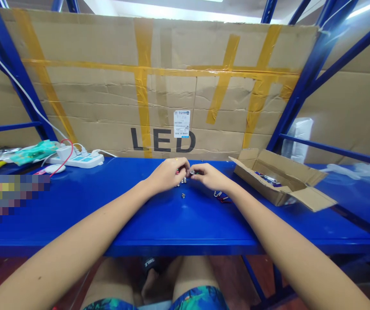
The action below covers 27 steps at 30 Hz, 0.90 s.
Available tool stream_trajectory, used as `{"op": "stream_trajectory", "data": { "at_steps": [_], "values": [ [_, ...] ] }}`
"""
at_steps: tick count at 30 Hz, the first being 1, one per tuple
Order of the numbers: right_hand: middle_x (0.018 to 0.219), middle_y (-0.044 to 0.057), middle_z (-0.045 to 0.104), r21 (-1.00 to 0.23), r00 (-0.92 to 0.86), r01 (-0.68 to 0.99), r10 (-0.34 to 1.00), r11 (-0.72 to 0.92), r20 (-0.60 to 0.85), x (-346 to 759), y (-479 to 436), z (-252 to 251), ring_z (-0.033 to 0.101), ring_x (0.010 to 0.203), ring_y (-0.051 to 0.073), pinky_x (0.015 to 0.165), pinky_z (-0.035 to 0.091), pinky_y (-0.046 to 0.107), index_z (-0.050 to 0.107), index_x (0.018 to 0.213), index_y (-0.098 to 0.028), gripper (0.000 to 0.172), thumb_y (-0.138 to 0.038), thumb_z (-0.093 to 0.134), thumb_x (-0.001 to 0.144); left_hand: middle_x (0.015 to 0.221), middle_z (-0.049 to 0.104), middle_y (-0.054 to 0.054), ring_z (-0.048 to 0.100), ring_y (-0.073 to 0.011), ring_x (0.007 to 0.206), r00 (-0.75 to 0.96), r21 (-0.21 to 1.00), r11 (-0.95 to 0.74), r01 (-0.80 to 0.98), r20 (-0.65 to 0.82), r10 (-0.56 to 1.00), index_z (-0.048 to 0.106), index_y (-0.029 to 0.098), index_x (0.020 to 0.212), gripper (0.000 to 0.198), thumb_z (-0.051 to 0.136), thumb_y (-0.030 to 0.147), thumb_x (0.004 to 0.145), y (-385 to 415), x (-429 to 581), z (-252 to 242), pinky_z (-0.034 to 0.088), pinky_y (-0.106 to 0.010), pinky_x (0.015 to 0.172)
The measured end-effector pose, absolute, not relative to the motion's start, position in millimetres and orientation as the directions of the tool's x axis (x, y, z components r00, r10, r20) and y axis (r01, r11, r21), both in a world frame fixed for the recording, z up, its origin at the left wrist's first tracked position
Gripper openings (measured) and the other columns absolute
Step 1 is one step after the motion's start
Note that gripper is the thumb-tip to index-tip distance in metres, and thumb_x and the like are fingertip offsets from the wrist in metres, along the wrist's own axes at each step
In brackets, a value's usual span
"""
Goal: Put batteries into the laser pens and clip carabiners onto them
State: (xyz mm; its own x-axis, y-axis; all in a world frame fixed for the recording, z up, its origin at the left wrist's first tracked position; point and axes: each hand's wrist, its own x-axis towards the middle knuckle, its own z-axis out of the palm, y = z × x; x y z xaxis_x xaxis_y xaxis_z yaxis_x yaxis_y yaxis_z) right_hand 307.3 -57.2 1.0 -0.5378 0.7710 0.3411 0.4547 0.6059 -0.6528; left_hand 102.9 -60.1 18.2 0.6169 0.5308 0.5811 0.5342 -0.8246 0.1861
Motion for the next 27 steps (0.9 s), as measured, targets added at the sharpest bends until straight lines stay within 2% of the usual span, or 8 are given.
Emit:
{"op": "stream_trajectory", "data": {
  "at_steps": [4, 8, 14, 17, 19, 22, 25, 27],
  "values": [
    [0.097, 0.004, 0.07, -0.637, -0.54, 0.453, 0.76, 0.624, 0.361, 312.7, -53.1, 0.2, 0.062, 0.095, 0.019, 0.091, 0.045, 0.035, 0.068, 0.09, -0.019, 0.016, -0.013, 0.056, 0.083, 0.089, 0.071, -0.005, 0.062, -0.0188, 0.078, 0.648, 0.124, -0.717, 0.686, 0.344, 0.68, 0.068, 0.02, 0.09, 0.019, 0.052, 0.019, 0.08, -59.3, 94.2, 23.7, 0.043, -0.028, 0.066],
    [0.097, 0.004, 0.07, -0.609, -0.537, 0.495, 0.77, 0.619, 0.345, 313.3, -54.5, 1.4, 0.062, 0.093, 0.018, 0.089, 0.045, 0.034, 0.07, 0.091, -0.019, 0.019, -0.011, 0.055, 0.082, 0.087, 0.072, -0.006, 0.063, -0.0199, 0.075, 0.679, 0.099, -0.684, 0.723, 0.087, 0.729, 0.072, 0.022, 0.09, 0.018, 0.059, 0.026, 0.078, -52.1, 86.7, 18.2, 0.042, -0.028, 0.065],
    [0.094, 0.004, 0.071, -0.606, -0.524, 0.528, 0.79, 0.595, 0.319, 309.4, -58.2, 4.8, 0.062, 0.09, 0.018, 0.085, 0.044, 0.032, 0.069, 0.09, -0.017, 0.017, -0.011, 0.056, 0.082, 0.08, 0.071, -0.006, 0.063, -0.0182, 0.074, 0.693, 0.129, -0.699, 0.704, 0.094, 0.715, 0.072, 0.02, 0.082, 0.014, 0.06, 0.015, 0.076, -45.6, 89.2, 8.4, 0.042, -0.025, 0.063],
    [0.093, 0.005, 0.07, -0.596, -0.52, 0.535, 0.789, 0.599, 0.326, 309.6, -57.7, 4.2, 0.061, 0.089, 0.018, 0.083, 0.044, 0.032, 0.068, 0.089, -0.017, 0.014, -0.014, 0.056, 0.082, 0.075, 0.069, -0.005, 0.061, -0.0171, 0.068, 0.654, 0.142, -0.657, 0.74, 0.073, 0.753, 0.069, 0.019, 0.076, 0.008, 0.061, 0.017, 0.077, -46.9, 90.6, 9.6, 0.039, -0.025, 0.058],
    [0.091, 0.005, 0.069, -0.581, -0.519, 0.552, 0.792, 0.598, 0.322, 309.8, -57.8, 3.5, 0.059, 0.085, 0.018, 0.08, 0.043, 0.032, 0.067, 0.089, -0.017, 0.013, -0.017, 0.055, 0.083, 0.072, 0.068, -0.004, 0.059, -0.0166, 0.064, 0.61, 0.14, -0.619, 0.772, 0.107, 0.785, 0.067, 0.018, 0.074, 0.004, 0.063, 0.019, 0.076, -47.2, 90.8, 10.9, 0.038, -0.025, 0.056],
    [0.083, 0.003, 0.066, -0.572, -0.501, 0.593, 0.816, 0.567, 0.289, 309.0, -59.7, 3.4, 0.056, 0.076, 0.017, 0.072, 0.042, 0.03, 0.064, 0.085, -0.017, 0.011, -0.02, 0.053, 0.084, 0.075, 0.068, -0.004, 0.059, -0.0164, 0.066, 0.557, 0.176, -0.623, 0.762, 0.311, 0.77, 0.065, 0.018, 0.078, 0.007, 0.059, 0.019, 0.08, -47.5, 92.8, 12.5, 0.039, -0.026, 0.058],
    [0.075, 0.002, 0.063, -0.573, -0.482, 0.622, 0.837, 0.534, 0.258, 307.0, -62.2, 3.8, 0.054, 0.07, 0.016, 0.067, 0.04, 0.029, 0.06, 0.078, -0.017, 0.01, -0.02, 0.052, 0.084, 0.079, 0.069, -0.003, 0.061, -0.015, 0.072, 0.514, 0.29, -0.708, 0.644, 0.521, 0.681, 0.064, 0.017, 0.085, 0.009, 0.055, 0.018, 0.085, -51.1, 99.2, 13.8, 0.044, -0.026, 0.065],
    [0.074, 0.002, 0.062, -0.583, -0.484, 0.616, 0.838, 0.53, 0.25, 305.6, -63.4, 4.0, 0.053, 0.068, 0.015, 0.065, 0.039, 0.028, 0.059, 0.078, -0.017, 0.01, -0.02, 0.051, 0.084, 0.081, 0.07, -0.002, 0.062, -0.014, 0.074, 0.524, 0.331, -0.769, 0.547, 0.58, 0.623, 0.064, 0.017, 0.086, 0.008, 0.056, 0.017, 0.085, -55.8, 105.0, 13.9, 0.046, -0.026, 0.067]
  ]
}}
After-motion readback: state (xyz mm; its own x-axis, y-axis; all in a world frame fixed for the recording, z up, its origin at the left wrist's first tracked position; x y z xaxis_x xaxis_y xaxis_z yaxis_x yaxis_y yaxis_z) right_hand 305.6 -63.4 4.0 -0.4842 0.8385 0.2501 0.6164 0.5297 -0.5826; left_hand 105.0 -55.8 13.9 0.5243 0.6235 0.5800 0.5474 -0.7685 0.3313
